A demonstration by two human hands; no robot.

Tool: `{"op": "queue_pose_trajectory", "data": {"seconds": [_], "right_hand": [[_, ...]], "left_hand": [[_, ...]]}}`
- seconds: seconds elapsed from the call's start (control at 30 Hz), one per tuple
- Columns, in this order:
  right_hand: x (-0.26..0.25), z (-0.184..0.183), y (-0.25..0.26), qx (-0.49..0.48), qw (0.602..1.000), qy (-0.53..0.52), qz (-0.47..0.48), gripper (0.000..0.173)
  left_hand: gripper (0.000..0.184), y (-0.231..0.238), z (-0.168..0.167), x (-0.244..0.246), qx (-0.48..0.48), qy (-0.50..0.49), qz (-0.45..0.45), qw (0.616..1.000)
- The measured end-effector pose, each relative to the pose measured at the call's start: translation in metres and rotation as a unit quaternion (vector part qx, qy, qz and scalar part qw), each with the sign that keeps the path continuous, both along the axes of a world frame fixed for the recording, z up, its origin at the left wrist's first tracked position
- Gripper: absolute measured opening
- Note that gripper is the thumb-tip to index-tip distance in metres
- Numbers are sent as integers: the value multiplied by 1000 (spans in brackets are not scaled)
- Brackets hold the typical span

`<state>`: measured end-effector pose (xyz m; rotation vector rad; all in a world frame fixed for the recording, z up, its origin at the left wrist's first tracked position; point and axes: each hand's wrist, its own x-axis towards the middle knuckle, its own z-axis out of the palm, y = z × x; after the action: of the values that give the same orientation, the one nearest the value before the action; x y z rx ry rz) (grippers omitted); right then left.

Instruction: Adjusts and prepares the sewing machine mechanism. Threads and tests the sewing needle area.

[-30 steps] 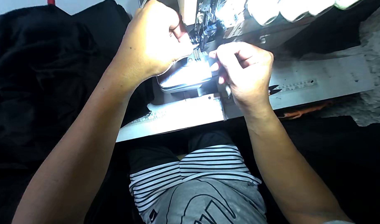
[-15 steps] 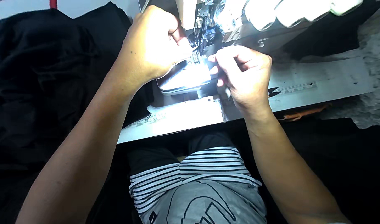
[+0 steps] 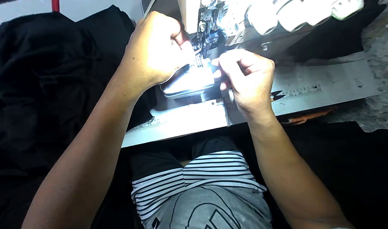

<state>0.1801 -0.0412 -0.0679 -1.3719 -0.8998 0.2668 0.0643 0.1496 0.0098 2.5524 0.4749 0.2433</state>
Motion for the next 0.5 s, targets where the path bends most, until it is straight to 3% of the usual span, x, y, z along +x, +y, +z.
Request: {"op": "queue_pose_trajectory", "data": {"seconds": [0.5], "right_hand": [[1, -1, 0, 6, 1000, 6, 7, 12]], "left_hand": [[15, -2, 3, 0, 5, 9, 5, 1000]]}}
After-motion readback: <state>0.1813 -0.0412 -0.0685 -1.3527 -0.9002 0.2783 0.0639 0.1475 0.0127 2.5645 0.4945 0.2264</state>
